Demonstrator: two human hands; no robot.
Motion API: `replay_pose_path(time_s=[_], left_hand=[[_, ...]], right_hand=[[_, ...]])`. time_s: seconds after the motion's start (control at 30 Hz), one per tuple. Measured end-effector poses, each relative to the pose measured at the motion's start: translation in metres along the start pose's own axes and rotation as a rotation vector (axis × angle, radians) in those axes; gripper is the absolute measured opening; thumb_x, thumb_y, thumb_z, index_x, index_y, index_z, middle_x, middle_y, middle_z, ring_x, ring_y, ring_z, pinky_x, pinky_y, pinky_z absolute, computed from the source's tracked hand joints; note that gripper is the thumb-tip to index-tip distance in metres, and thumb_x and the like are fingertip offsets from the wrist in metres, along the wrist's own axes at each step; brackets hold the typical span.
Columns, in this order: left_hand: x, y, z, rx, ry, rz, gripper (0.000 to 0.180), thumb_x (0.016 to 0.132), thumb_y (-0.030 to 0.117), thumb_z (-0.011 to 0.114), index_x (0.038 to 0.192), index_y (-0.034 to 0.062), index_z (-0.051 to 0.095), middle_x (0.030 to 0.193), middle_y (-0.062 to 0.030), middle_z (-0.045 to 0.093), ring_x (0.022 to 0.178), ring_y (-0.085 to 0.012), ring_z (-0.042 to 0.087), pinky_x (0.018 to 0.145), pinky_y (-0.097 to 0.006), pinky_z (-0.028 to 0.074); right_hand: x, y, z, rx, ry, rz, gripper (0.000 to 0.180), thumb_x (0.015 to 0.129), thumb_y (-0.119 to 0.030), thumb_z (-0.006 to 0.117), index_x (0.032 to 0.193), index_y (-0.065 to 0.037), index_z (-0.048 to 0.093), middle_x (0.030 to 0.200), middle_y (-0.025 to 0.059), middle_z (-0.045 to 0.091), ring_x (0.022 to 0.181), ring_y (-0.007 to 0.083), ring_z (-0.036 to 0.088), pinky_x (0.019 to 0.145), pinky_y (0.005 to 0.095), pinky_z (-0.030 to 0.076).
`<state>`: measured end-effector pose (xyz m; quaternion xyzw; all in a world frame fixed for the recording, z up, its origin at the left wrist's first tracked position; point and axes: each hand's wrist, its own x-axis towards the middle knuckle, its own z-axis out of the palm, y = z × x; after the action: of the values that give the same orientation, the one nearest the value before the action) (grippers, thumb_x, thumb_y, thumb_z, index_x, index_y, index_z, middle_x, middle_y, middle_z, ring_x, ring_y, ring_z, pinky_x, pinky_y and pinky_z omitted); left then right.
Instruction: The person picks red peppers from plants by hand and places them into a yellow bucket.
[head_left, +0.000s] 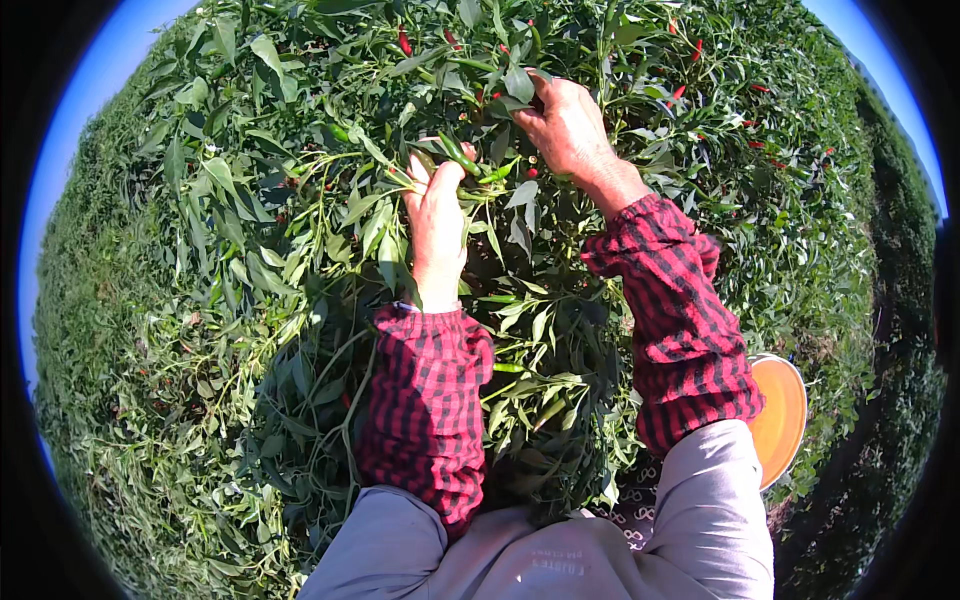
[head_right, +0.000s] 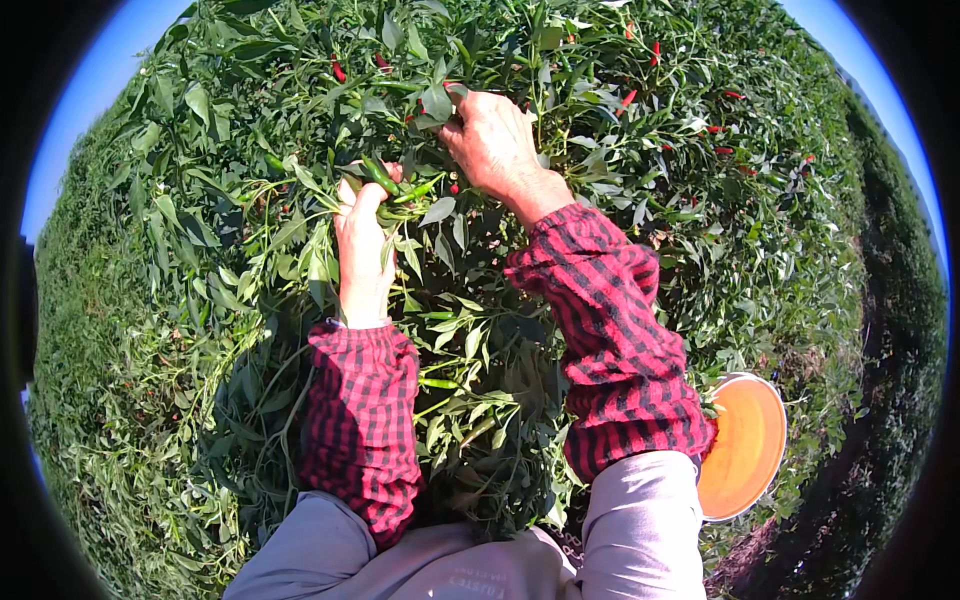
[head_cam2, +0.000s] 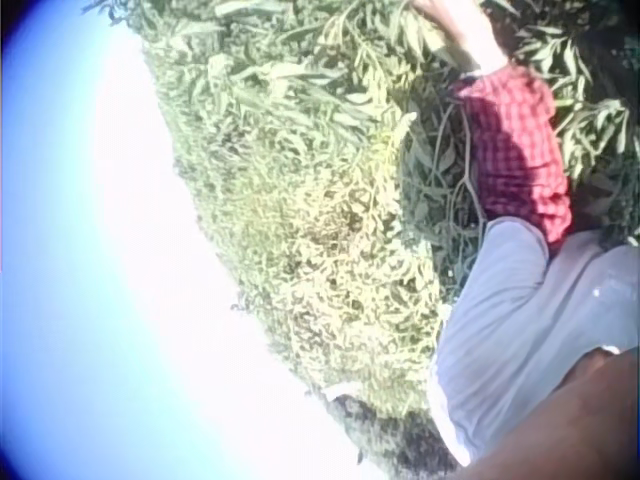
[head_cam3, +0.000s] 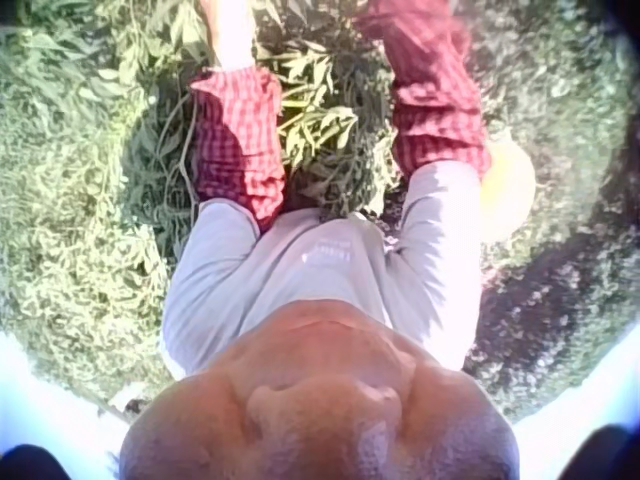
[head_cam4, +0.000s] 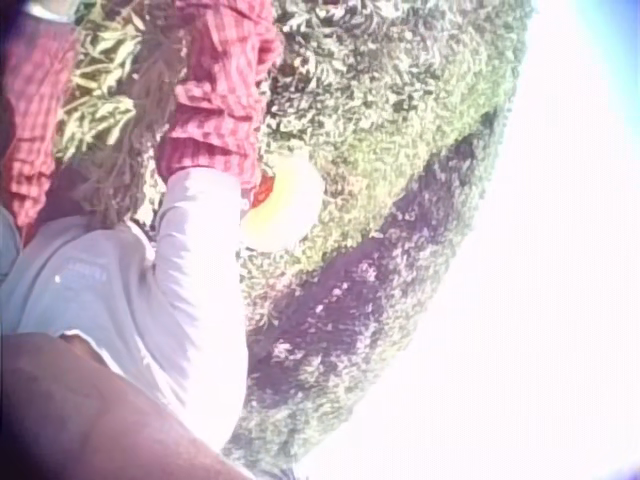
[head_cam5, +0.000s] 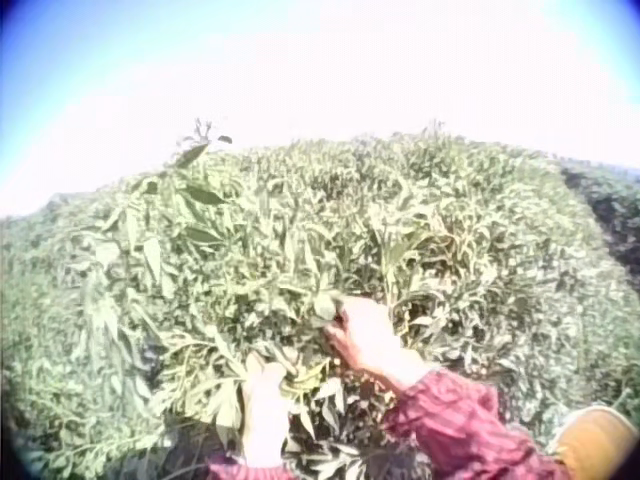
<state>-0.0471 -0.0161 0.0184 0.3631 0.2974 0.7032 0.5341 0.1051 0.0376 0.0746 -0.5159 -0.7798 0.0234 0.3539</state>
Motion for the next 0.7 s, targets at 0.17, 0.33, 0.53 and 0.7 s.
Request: replay_pose_path(time_s=[0.17,0.33,0.53,0.7], left_hand=[[0.004,-0.003,-0.003,-0.008,0.031,0.019,0.019,0.076,0.0,0.05,0.093,0.0051,0.056,0.093,-0.002,0.058,0.084,-0.0127,0.052,0.08,-0.027,0.039],[0.005,-0.003,-0.004,0.018,0.002,0.007,0.021,0.077,0.0,0.05,0.096,0.0049,0.056,0.09,-0.0008,0.059,0.083,-0.0117,0.053,0.08,-0.027,0.04],[0.007,-0.005,-0.004,-0.001,-0.013,-0.013,0.02,0.076,0.001,0.051,0.094,0.0054,0.058,0.089,0.0,0.059,0.083,-0.011,0.053,0.078,-0.026,0.04],[0.008,-0.01,-0.01,-0.018,0.009,0.013,0.016,0.081,0.004,0.048,0.094,0.0058,0.057,0.089,-0.0038,0.062,0.076,-0.0112,0.057,0.07,-0.026,0.048]], right_hand=[[0.008,0.021,-0.001,0.435,-0.218,0.029,0.025,0.085,-0.017,0.056,0.106,-0.003,0.059,0.084,0.0099,0.063,0.069,0.0161,0.056,0.065,0.0287,0.046],[0.013,0.028,-0.011,0.512,-0.412,0.167,0.022,0.086,-0.018,0.056,0.106,-0.008,0.058,0.072,-0.0026,0.057,0.057,0.0042,0.046,0.047,0.0197,0.038],[0.026,0.041,-0.002,0.357,-0.364,0.158,0.024,0.086,-0.014,0.051,0.105,-0.002,0.058,0.064,-0.0022,0.049,0.053,0.0054,0.041,0.049,0.0219,0.036],[-0.011,0.006,-0.017,1.417,-0.206,0.55,0.021,0.092,-0.026,0.048,0.097,-0.008,0.057,0.06,-0.0039,0.039,0.047,0.007,0.031,0.041,0.0225,0.025]])
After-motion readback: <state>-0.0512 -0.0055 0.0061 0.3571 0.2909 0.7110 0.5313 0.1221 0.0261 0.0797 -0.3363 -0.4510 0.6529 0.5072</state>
